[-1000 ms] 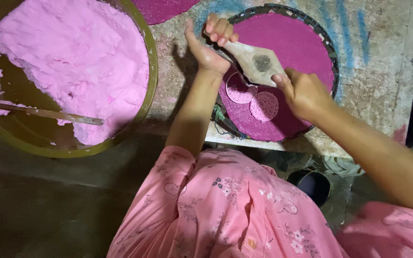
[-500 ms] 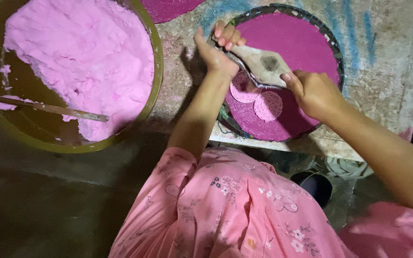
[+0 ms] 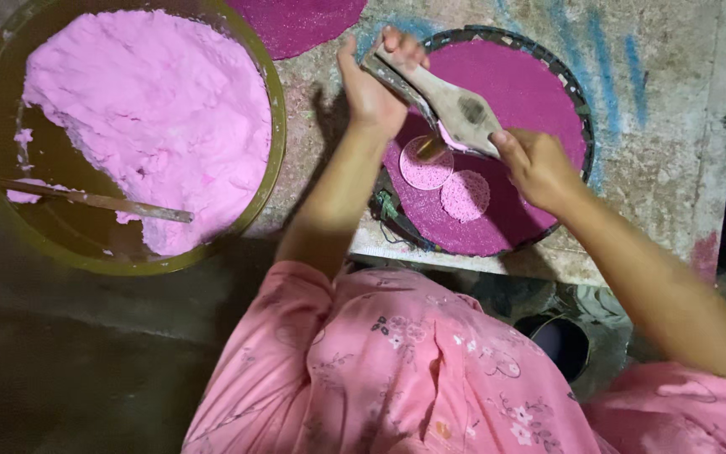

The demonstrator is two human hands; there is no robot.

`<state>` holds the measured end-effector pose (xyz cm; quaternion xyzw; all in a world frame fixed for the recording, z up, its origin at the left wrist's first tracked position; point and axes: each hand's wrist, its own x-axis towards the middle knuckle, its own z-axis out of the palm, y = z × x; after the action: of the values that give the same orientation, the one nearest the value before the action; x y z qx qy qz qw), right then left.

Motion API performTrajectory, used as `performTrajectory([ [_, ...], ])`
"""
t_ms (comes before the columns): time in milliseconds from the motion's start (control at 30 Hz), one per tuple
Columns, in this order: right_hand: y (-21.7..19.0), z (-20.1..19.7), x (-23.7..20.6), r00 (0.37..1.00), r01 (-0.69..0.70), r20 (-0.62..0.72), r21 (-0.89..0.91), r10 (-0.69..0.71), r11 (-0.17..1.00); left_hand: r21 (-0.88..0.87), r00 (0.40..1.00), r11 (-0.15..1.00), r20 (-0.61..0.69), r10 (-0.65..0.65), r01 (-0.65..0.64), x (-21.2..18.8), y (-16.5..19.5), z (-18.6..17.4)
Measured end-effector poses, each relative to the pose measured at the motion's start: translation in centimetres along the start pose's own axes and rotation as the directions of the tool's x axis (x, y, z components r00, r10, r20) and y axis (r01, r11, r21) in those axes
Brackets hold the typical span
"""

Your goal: The person presses pink paste from a basin into a handheld mold and ejects formed discs onto round trays, arranging them in rows. They cover filled trays with woven bamboo lids, tie the stacks with green string, and carry a stack to a steamer pot. They then refill the mold with paste using a small scraper and continue molding discs.

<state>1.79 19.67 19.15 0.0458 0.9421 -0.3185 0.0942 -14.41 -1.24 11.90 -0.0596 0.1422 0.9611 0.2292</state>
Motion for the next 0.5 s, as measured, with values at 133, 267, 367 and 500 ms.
performTrajectory([
  [133,1.6,0.3,-1.3,0.999,0.035,-0.017,0.063,-0.034,0.997,0.662,0.968,0.708,-0.133,-0.214,0.247,-2.5,-0.3,-4.5],
  [267,3.4,1.7,-1.6,0.994,0.069,-0.100,0.176,-0.052,0.982,0.776,0.908,0.483,-0.284,-0.308,0.406,-3.7,-3.1,-9.3],
  [367,4.8,3.2,-1.1,0.981,0.094,-0.190,0.292,-0.039,0.952,0.987,0.991,0.156,-0.013,-0.134,0.034,-5.8,-3.4,-11.0],
  [500,6.7,4.7,-1.4,0.964,0.051,-0.243,0.573,0.110,0.818,0.851,0.930,-0.434,0.360,0.069,-0.297,-10.0,-2.1,-10.4],
])
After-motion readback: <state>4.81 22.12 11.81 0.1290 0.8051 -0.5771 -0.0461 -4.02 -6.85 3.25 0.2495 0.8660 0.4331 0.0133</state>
